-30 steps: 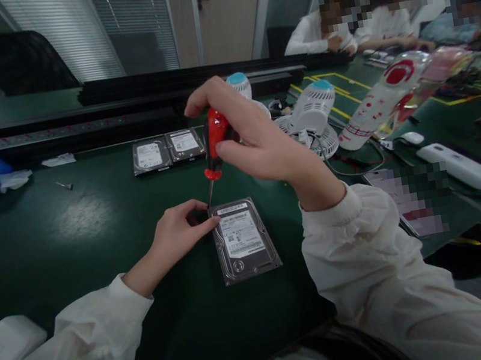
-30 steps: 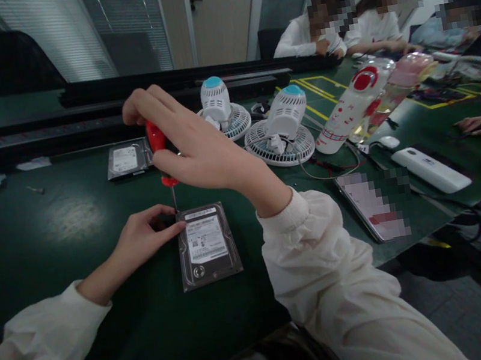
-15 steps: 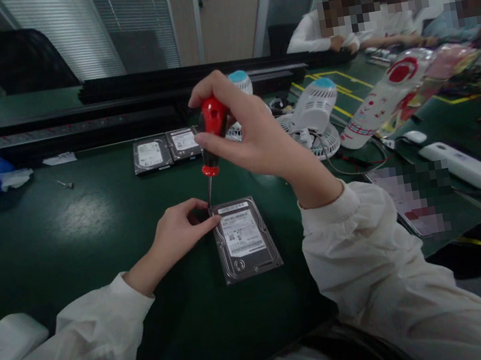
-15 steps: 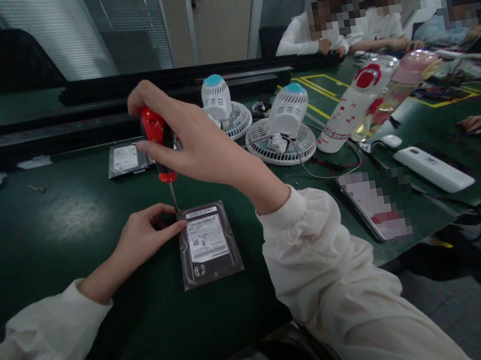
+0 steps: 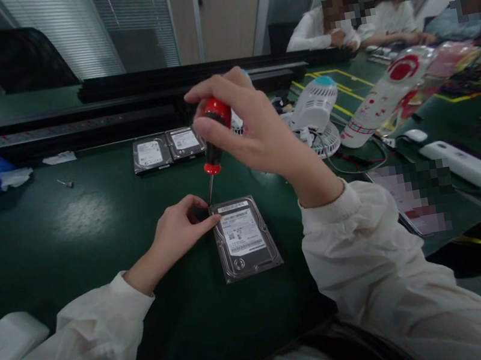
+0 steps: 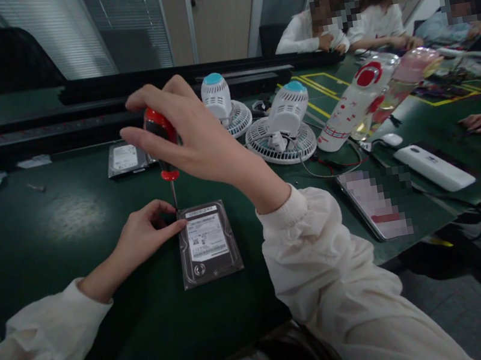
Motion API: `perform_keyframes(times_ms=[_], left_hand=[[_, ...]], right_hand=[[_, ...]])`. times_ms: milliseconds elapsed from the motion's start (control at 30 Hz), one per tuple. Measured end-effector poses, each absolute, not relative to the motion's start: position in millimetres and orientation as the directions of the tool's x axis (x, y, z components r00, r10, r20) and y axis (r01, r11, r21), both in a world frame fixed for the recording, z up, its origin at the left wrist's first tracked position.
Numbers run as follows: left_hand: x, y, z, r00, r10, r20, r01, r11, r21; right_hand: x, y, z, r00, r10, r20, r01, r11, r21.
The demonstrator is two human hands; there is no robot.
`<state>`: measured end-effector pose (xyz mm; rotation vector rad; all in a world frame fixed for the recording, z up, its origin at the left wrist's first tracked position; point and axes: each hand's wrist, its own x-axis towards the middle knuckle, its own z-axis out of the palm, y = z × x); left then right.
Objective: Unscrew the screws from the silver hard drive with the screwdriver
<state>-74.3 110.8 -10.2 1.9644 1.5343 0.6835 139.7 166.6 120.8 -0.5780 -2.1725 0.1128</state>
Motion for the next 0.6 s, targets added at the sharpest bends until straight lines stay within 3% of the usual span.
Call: perform_keyframes(times_ms=[333, 600], left_hand=[[-74.9, 111.3, -9.1, 0.221, 0.973, 0.064, 0.691, -0.203, 0.694], [-75.6, 111.6, -13.4, 0.214, 0.974, 0.075, 0.693, -0.205, 0.691]], right_hand=[[139.8, 164.6, 123.2, -0.534, 0.476, 0.699, 0.329, 0.878, -0.347], [139.3, 165.2, 122.8, -0.533, 0.444, 0.720, 0.355, 0.890, -0.287]])
